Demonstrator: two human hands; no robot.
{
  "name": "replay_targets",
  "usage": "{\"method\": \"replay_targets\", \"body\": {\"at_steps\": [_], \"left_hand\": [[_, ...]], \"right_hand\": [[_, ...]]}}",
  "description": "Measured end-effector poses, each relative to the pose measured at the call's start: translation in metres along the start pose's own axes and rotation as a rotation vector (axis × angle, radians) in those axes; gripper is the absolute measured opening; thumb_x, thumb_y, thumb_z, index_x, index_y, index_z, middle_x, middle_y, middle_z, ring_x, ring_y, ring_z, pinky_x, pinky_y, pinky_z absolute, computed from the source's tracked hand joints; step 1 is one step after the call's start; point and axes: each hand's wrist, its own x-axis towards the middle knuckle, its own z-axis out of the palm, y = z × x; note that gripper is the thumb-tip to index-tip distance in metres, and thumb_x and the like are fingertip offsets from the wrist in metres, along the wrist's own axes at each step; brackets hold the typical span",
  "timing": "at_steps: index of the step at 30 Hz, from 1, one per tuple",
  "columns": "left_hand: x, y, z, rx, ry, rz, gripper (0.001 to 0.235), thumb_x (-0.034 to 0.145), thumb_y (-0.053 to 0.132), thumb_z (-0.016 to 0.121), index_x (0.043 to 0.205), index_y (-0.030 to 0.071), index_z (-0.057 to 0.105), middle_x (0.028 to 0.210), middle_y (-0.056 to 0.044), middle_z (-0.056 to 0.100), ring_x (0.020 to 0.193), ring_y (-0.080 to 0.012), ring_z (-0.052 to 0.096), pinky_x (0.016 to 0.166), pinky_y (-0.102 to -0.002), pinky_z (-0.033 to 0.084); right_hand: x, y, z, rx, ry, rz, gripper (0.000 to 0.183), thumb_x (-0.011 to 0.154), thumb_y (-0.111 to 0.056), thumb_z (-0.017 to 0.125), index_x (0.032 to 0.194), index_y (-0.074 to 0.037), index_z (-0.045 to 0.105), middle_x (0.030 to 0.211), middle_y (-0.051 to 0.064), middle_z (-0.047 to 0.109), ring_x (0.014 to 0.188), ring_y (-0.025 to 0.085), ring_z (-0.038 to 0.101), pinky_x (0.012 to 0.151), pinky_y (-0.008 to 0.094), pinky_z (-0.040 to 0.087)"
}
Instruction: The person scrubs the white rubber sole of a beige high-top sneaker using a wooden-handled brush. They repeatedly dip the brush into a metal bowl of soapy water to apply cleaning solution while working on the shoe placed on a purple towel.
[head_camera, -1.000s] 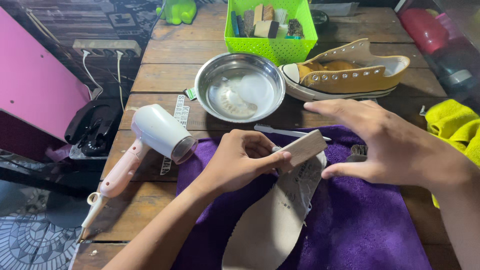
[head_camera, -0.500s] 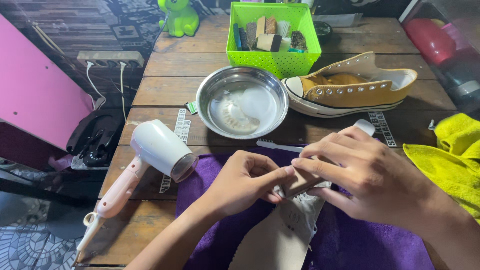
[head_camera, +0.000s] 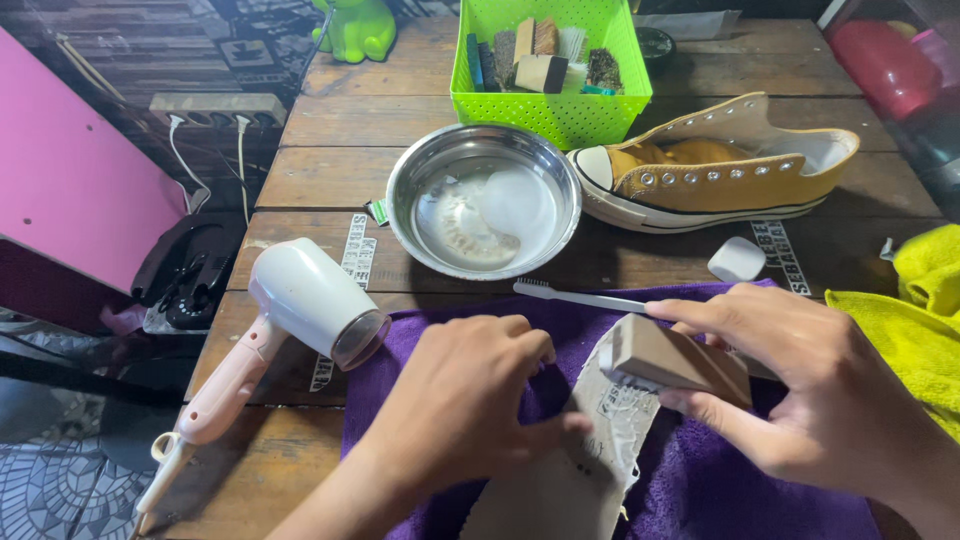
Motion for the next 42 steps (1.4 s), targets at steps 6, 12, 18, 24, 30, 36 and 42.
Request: {"method": "replay_targets", "body": {"at_steps": [6,12,18,24,30,36,42], "left_hand": [[-0.02,0.043,0.065,0.29,0.089,-0.033,0.031,0.102,0.022,0.054,0.128,0.009,0.063,0.094,-0.007,0.061,0.077,-0.0277,0.064,0.029,-0.043,0.051],[-0.016,0.044,0.07,0.297,0.095,-0.044,0.064,0.099,0.02,0.054,0.158,-0.007,0.057,0.097,-0.013,0.066,0.075,-0.0301,0.067,0.032,-0.045,0.056],[-0.003,0.038,0.02,-0.051,-0.039,-0.079,0.099,0.054,0.069,0.101,0.121,0.008,0.06,0.107,-0.01,0.07,0.093,-0.0334,0.068,0.06,-0.057,0.06],[-0.002,0.016,-0.001,-0.283,-0.075,0.048,0.049,0.08,0.052,0.077,0.109,0.014,0.067,0.093,-0.01,0.067,0.08,-0.0348,0.073,0.067,-0.049,0.061],[0.007,-0.022,-0.005,-0.524,-0.076,0.244,0.045,0.074,0.022,0.067,0.114,0.009,0.082,0.094,-0.011,0.076,0.079,-0.0313,0.076,0.067,-0.041,0.057],[0.009,-0.036,-0.007,-0.567,-0.157,0.163,0.026,0.075,0.013,0.067,0.091,0.013,0.086,0.076,-0.005,0.076,0.063,-0.0198,0.073,0.058,-0.033,0.056],[0.011,-0.047,0.0,-0.638,-0.197,0.07,0.028,0.072,0.015,0.073,0.094,0.015,0.09,0.078,-0.001,0.087,0.064,-0.0079,0.081,0.062,-0.023,0.063]], "right_hand": [[-0.005,0.003,0.006,-0.024,0.111,0.139,0.057,0.083,-0.028,0.091,0.137,-0.018,0.076,0.105,-0.001,0.082,0.075,0.013,0.074,0.078,0.027,0.058],[-0.005,0.001,0.008,-0.041,0.125,0.199,0.055,0.08,-0.026,0.088,0.133,-0.017,0.078,0.111,-0.002,0.084,0.075,0.017,0.071,0.081,0.03,0.058],[0.001,-0.008,0.028,-0.102,0.174,0.158,0.062,0.08,-0.029,0.094,0.137,-0.012,0.078,0.125,0.007,0.086,0.106,0.02,0.083,0.099,0.033,0.06],[-0.005,-0.019,0.042,-0.033,0.129,0.083,0.057,0.082,-0.028,0.095,0.136,-0.014,0.081,0.09,0.0,0.077,0.074,0.012,0.075,0.076,0.027,0.058],[0.003,-0.01,0.045,0.01,0.126,-0.022,0.048,0.083,-0.024,0.094,0.128,-0.009,0.082,0.093,0.001,0.081,0.077,0.013,0.078,0.075,0.028,0.061],[-0.005,-0.006,0.034,-0.083,0.096,-0.029,0.055,0.079,-0.031,0.096,0.13,-0.016,0.082,0.087,-0.003,0.078,0.063,0.008,0.071,0.061,0.024,0.056],[0.002,0.0,0.054,0.062,0.028,-0.139,0.056,0.083,-0.034,0.097,0.131,-0.01,0.08,0.1,0.004,0.083,0.074,0.013,0.079,0.068,0.027,0.062]]}}
